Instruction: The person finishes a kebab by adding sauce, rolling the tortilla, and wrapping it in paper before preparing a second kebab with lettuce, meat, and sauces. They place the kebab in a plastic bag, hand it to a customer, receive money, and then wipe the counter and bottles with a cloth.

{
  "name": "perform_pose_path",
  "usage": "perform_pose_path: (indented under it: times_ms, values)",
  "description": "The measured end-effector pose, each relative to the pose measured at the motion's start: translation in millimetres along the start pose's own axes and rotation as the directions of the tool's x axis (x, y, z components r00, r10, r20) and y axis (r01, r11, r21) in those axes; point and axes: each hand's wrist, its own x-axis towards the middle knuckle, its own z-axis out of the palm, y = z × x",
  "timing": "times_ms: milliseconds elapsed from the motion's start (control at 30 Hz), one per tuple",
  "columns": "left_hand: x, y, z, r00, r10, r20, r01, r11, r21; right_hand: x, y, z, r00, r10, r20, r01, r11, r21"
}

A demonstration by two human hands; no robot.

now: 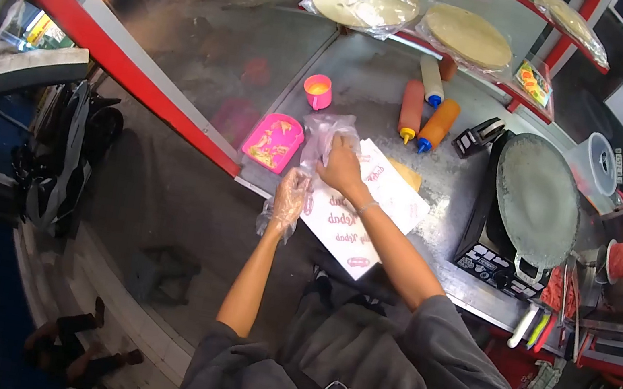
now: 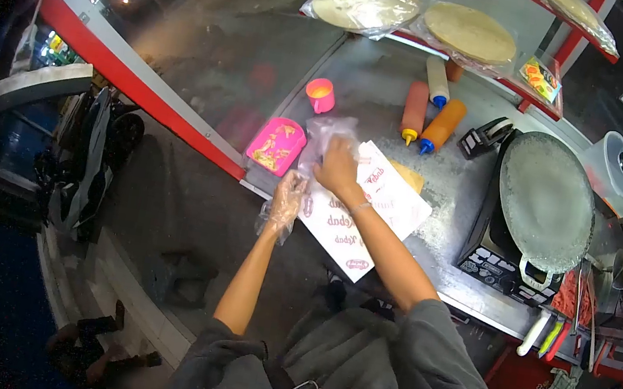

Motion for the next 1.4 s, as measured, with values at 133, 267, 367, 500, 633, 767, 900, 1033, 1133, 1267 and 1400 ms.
perform_pose_path:
  times_ms: [133,267,367,500,633,767,900,1033,1133,1267,1400]
  values:
    - [4.7,-13.7,-0.8,0.999,-0.006,0.033,0.011,0.990,-0.143,-73.3,25.9,-42.7,0.967,-0.208,-0.149,0.254,0.850,0.462]
    - [-2.5,-17.1,-5.4,0.995,0.075,0.067,-0.060,0.980,-0.192,-98.9,32.5,-37.6,0.904,0.157,-0.398,-0.108,0.984,0.142]
    - [-7.7,-14.1,-7.4,0.990,-0.009,0.137,0.034,0.984,-0.177,-89.5,21.7,-28.2,0.887,0.456,-0.075,-0.459,0.888,-0.024]
    - [-12.9,-8.7,-5.8,0.983,-0.041,0.178,0.075,0.979,-0.188,-92.1,43.6,-37.3,0.815,0.578,0.032,-0.577,0.816,-0.043]
    - [-2.7,-5.3,-15.6,0.980,-0.076,0.184,0.123,0.957,-0.263,-158.8,34.2,-95.3,0.846,0.528,0.079,-0.519,0.779,0.351]
    - [10.8,-5.9,-20.4,0.977,0.005,0.215,0.068,0.941,-0.330,-140.4,-2.8,-81.2,0.940,0.323,0.108,-0.337,0.833,0.439]
    - [15.3,2.4,-24.9,0.927,-0.099,0.362,0.248,0.886,-0.392,-65.4,-19.5,-18.6,0.950,0.222,-0.218,-0.167,0.955,0.244]
    - [11.9,-18.6,-23.9,0.907,-0.096,0.410,0.281,0.863,-0.419,-68.6,-21.1,-35.2,0.932,0.277,-0.235,-0.152,0.885,0.440]
    - [0.1,-35.5,-18.7,0.921,0.040,0.388,0.084,0.951,-0.297,-78.6,-9.0,-43.3,0.770,0.386,-0.508,-0.298,0.922,0.248]
    - [-13.1,-43.4,-10.4,0.902,0.075,0.426,-0.059,0.997,-0.053,-75.9,29.3,-26.7,0.830,0.482,-0.281,-0.255,0.775,0.577]
    - [1.3,-39.2,-5.8,0.895,0.063,0.442,-0.030,0.996,-0.082,-111.4,38.6,-19.6,0.894,0.449,0.018,-0.368,0.709,0.601]
